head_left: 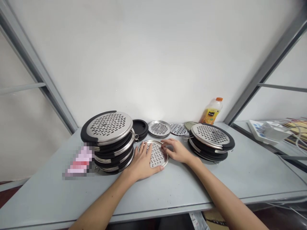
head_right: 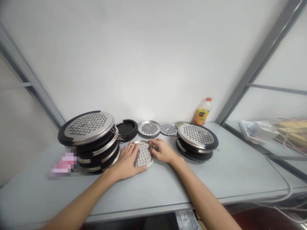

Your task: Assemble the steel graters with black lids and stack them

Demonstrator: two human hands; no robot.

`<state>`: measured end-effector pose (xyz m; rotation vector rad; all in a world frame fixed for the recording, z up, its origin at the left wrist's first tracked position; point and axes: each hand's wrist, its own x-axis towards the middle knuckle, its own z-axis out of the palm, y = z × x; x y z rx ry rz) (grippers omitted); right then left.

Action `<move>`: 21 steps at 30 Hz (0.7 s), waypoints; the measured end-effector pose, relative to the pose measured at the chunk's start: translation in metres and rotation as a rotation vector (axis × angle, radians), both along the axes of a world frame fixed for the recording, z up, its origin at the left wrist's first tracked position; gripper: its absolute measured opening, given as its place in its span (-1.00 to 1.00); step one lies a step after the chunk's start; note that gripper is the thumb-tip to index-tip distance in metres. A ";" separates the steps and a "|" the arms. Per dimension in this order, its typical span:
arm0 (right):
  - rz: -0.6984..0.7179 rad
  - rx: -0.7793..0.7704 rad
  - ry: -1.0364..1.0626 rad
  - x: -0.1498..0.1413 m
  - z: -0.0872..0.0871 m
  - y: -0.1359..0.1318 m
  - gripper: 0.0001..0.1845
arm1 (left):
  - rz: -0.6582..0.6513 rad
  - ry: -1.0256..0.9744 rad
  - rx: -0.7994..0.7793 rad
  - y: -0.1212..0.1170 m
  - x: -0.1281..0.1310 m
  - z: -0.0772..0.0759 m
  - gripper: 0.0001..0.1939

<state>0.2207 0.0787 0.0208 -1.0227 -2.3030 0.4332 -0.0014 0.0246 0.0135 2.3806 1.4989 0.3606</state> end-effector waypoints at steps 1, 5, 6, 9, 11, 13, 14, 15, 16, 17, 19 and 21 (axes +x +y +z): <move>0.000 -0.003 0.002 0.000 0.000 0.000 -0.60 | 0.000 0.000 -0.003 0.000 0.000 0.000 0.09; -0.005 -0.010 0.014 0.000 -0.002 0.001 -0.54 | 0.000 -0.003 -0.004 0.001 0.000 -0.001 0.09; -0.008 -0.008 0.016 0.000 -0.003 0.002 -0.54 | 0.000 -0.006 -0.007 0.001 0.000 -0.001 0.09; -0.037 0.005 0.033 0.001 -0.005 0.003 -0.54 | -0.003 -0.013 -0.020 0.001 0.000 -0.001 0.11; -0.058 0.010 0.046 0.002 -0.005 0.003 -0.55 | -0.005 -0.010 -0.027 0.001 0.000 0.000 0.11; -0.061 0.016 0.040 0.002 -0.004 0.002 -0.58 | -0.003 -0.007 -0.034 0.000 0.000 0.000 0.12; -0.056 0.020 0.027 0.002 -0.002 0.001 -0.59 | -0.002 -0.009 -0.037 0.000 0.000 0.001 0.12; -0.051 0.025 0.012 0.002 -0.001 0.000 -0.61 | -0.002 -0.011 -0.039 0.000 0.000 0.001 0.12; -0.049 0.030 -0.003 0.001 0.001 -0.001 -0.63 | -0.002 -0.012 -0.040 0.000 0.000 0.001 0.12; -0.047 0.033 -0.016 0.001 0.002 -0.002 -0.64 | -0.003 -0.010 -0.039 0.000 0.000 0.001 0.12; -0.048 0.033 -0.032 0.001 0.004 -0.003 -0.65 | -0.004 -0.003 -0.034 0.001 0.000 0.000 0.11; -0.050 0.030 -0.041 0.001 0.004 -0.003 -0.66 | -0.002 0.006 -0.028 0.001 0.000 -0.001 0.11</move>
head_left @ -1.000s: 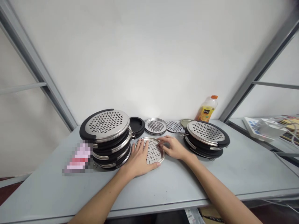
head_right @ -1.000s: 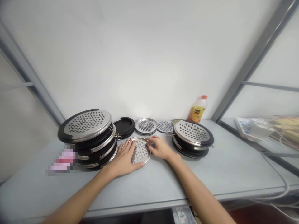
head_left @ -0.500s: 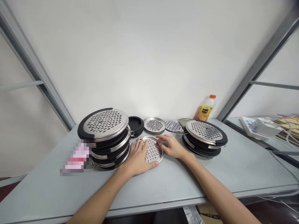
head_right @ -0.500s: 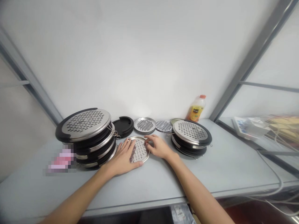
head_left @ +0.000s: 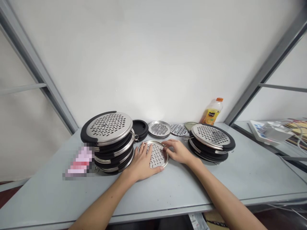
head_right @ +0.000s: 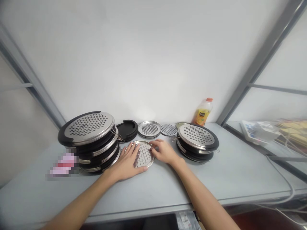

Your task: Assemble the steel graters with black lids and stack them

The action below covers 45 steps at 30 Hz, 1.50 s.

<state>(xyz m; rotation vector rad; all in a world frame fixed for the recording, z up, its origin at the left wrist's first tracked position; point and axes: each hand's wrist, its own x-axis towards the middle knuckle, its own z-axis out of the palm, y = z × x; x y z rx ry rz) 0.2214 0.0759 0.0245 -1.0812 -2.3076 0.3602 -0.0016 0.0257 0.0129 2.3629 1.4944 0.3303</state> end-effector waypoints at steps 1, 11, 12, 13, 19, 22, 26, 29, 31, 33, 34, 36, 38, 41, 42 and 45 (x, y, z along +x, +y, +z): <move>-0.001 -0.002 -0.002 0.000 0.000 0.000 -0.66 | 0.001 0.004 0.002 0.000 0.000 0.000 0.11; 0.013 -0.021 -0.073 -0.006 0.005 -0.004 -0.82 | 0.006 0.024 0.068 0.000 0.001 -0.002 0.08; 0.005 -0.022 -0.082 -0.007 0.005 -0.005 -0.82 | 0.007 0.027 0.074 0.000 0.001 -0.003 0.07; -0.003 -0.024 -0.090 -0.007 0.005 -0.005 -0.82 | 0.009 0.028 0.077 0.000 0.001 -0.003 0.07; -0.040 -0.017 -0.140 -0.008 0.005 -0.005 -0.81 | 0.015 0.025 0.098 0.000 0.002 -0.003 0.09; -0.054 0.044 -0.187 -0.012 0.005 -0.008 -0.81 | 0.015 0.012 0.095 0.000 0.002 -0.004 0.08; -0.081 0.093 -0.233 -0.015 0.005 -0.011 -0.79 | 0.022 -0.024 0.082 -0.001 0.000 -0.003 0.08; -0.088 0.063 -0.189 -0.011 0.005 -0.009 -0.78 | 0.051 -0.110 0.049 -0.001 -0.001 0.001 0.03; -0.077 0.030 -0.135 -0.004 0.005 -0.006 -0.78 | 0.062 -0.197 0.051 -0.001 -0.002 0.004 -0.05; -0.079 0.006 -0.068 0.004 0.005 -0.001 -0.77 | 0.054 -0.272 0.091 0.001 -0.002 0.007 -0.13; -0.089 0.002 -0.033 0.007 0.005 0.001 -0.76 | 0.048 -0.292 0.116 0.001 -0.001 0.008 -0.16; -0.116 0.003 0.021 0.012 0.005 0.005 -0.73 | 0.039 -0.300 0.153 0.002 -0.001 0.009 -0.20; -0.130 0.007 0.048 0.014 0.005 0.007 -0.71 | 0.033 -0.289 0.172 0.002 0.000 0.008 -0.23; -0.116 -0.001 0.046 0.014 0.002 0.008 -0.70 | 0.034 -0.297 0.156 0.002 -0.001 0.005 -0.27; -0.107 -0.006 0.037 0.013 0.001 0.009 -0.70 | 0.039 -0.306 0.140 0.002 -0.001 0.004 -0.29; -0.084 -0.031 0.007 0.013 -0.003 0.010 -0.72 | 0.072 -0.331 0.101 0.003 -0.002 0.005 -0.36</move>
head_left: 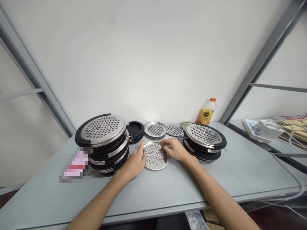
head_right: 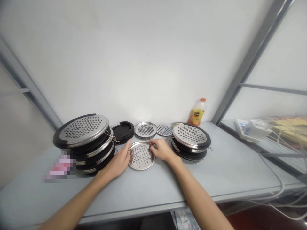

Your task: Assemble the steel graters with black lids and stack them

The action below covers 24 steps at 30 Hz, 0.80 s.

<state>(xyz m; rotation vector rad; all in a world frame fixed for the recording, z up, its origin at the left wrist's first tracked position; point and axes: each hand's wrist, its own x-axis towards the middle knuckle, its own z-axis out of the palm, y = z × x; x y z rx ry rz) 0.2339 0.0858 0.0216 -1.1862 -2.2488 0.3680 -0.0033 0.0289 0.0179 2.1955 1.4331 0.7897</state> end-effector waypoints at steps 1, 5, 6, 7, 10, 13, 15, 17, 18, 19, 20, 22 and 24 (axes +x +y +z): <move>0.007 -0.009 -0.002 0.000 -0.001 0.001 -0.72 | 0.014 -0.011 0.000 0.000 0.000 0.001 -0.39; 0.033 -0.031 0.008 0.002 -0.003 0.002 -0.67 | 0.047 -0.079 0.026 -0.003 0.003 0.010 -0.48; 0.046 -0.040 0.011 0.002 -0.004 0.003 -0.66 | 0.048 -0.087 0.026 -0.005 0.005 0.012 -0.50; 0.061 -0.053 0.017 0.002 -0.004 0.003 -0.64 | 0.047 -0.085 0.027 -0.007 0.007 0.014 -0.51; 0.115 -0.108 0.071 -0.001 -0.007 0.003 -0.55 | 0.014 -0.010 0.074 -0.012 0.011 0.015 -0.48; 0.201 -0.133 0.124 -0.007 -0.008 0.001 -0.51 | -0.092 0.124 0.097 -0.015 0.010 0.010 -0.26; 0.239 -0.109 0.131 -0.012 -0.008 -0.001 -0.55 | -0.153 0.206 0.026 -0.015 0.008 0.006 -0.07; 0.215 -0.070 0.142 -0.016 -0.008 -0.002 -0.61 | -0.178 0.257 -0.056 -0.014 0.005 0.002 0.02; 0.181 -0.054 0.155 -0.017 -0.008 -0.002 -0.63 | -0.177 0.271 -0.077 -0.013 0.004 0.001 0.02; 0.139 -0.039 0.171 -0.018 -0.008 -0.002 -0.65 | -0.168 0.283 -0.087 -0.012 0.003 0.001 0.02; 0.096 -0.024 0.187 -0.018 -0.008 -0.001 -0.67 | -0.154 0.294 -0.087 -0.012 0.003 0.000 0.02; 0.019 0.010 0.209 -0.016 -0.010 0.001 -0.69 | -0.119 0.314 -0.084 -0.011 0.003 0.000 0.04; -0.043 0.048 0.219 -0.013 -0.012 0.003 -0.69 | -0.090 0.330 -0.087 -0.010 0.003 -0.001 0.04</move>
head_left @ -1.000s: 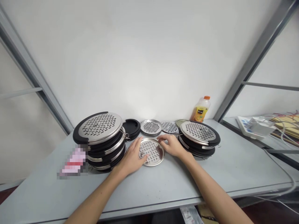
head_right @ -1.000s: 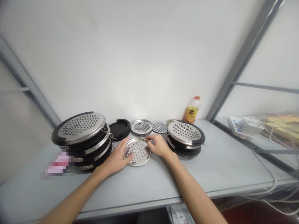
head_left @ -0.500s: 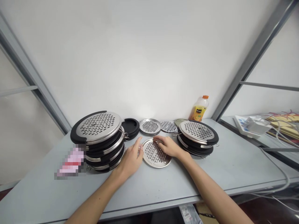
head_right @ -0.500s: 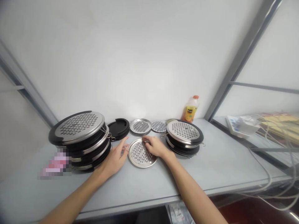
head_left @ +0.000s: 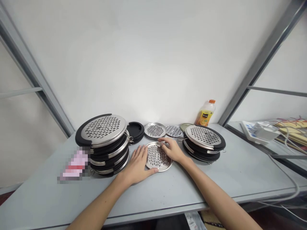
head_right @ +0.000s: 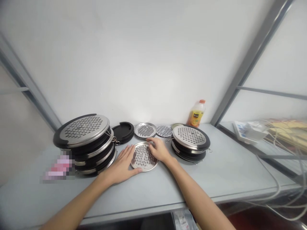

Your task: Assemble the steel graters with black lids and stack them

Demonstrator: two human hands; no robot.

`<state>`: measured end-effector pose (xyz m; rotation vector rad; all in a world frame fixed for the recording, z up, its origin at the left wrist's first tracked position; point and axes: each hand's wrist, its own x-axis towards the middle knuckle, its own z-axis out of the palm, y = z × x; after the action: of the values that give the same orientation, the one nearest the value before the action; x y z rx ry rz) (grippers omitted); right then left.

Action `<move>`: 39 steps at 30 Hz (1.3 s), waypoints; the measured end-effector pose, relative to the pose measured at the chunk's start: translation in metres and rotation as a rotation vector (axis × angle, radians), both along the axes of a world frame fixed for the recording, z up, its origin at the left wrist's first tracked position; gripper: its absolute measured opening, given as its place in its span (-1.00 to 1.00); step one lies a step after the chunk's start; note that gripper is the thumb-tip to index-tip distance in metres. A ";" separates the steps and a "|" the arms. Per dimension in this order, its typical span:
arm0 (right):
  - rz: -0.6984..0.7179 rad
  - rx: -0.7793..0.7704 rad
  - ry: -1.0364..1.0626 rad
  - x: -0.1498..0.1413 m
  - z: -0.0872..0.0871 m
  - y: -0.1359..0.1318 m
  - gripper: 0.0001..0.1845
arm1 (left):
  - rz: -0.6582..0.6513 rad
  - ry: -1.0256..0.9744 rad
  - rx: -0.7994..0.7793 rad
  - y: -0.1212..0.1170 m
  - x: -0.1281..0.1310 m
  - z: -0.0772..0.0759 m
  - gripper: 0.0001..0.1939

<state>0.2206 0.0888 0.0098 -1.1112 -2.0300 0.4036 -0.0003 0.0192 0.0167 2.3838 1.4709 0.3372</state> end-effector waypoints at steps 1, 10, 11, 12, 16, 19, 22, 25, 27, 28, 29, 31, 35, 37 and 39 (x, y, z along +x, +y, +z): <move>-0.025 0.019 0.002 0.001 -0.001 0.001 -0.69 | 0.008 0.004 0.002 0.000 0.000 -0.001 0.03; -0.184 0.183 -0.284 -0.002 -0.003 0.017 -0.63 | -0.004 -0.024 -0.007 -0.001 0.000 0.000 -0.05; -0.196 0.184 -0.347 -0.004 -0.003 0.018 -0.65 | -0.002 -0.019 -0.012 -0.002 0.000 0.001 -0.04; -0.205 0.187 -0.396 -0.006 -0.002 0.019 -0.68 | 0.001 -0.013 -0.016 -0.002 0.001 0.002 -0.04; -0.243 0.206 -0.452 -0.011 0.000 0.023 -0.79 | 0.021 -0.013 -0.025 -0.002 0.001 0.004 -0.05; -0.249 0.215 -0.442 -0.011 0.000 0.025 -0.80 | 0.024 -0.036 -0.025 -0.001 0.000 0.002 -0.06; -0.222 0.214 -0.447 -0.009 0.000 0.026 -0.80 | 0.016 -0.041 -0.035 -0.001 0.000 0.002 -0.05; -0.223 0.204 -0.413 -0.006 -0.001 0.026 -0.82 | 0.010 -0.033 -0.044 -0.001 -0.001 0.003 -0.05; -0.236 0.185 -0.353 -0.005 -0.002 0.027 -0.83 | 0.007 -0.039 -0.039 -0.001 0.000 0.004 -0.07; -0.241 0.171 -0.314 -0.004 -0.003 0.028 -0.84 | 0.008 -0.046 -0.038 -0.002 0.000 0.004 -0.08; -0.242 0.156 -0.271 -0.004 -0.003 0.029 -0.85 | 0.012 -0.052 -0.039 -0.002 0.000 0.005 -0.09; -0.223 0.128 -0.182 -0.005 -0.003 0.032 -0.87 | 0.022 -0.057 -0.050 -0.002 0.000 0.005 -0.08; -0.111 0.077 -0.062 -0.006 -0.002 0.035 -0.90 | 0.026 -0.052 -0.068 -0.002 0.000 0.005 -0.06; -0.092 0.087 -0.070 -0.007 -0.001 0.035 -0.89 | 0.021 -0.052 -0.059 -0.002 0.000 0.004 -0.05; -0.113 0.137 -0.126 -0.007 0.000 0.035 -0.88 | 0.018 -0.049 -0.048 -0.002 0.000 0.004 -0.05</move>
<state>0.2138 0.1241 0.0093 -1.1847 -2.0575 0.1377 -0.0004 0.0176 0.0207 2.3097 1.4635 0.3584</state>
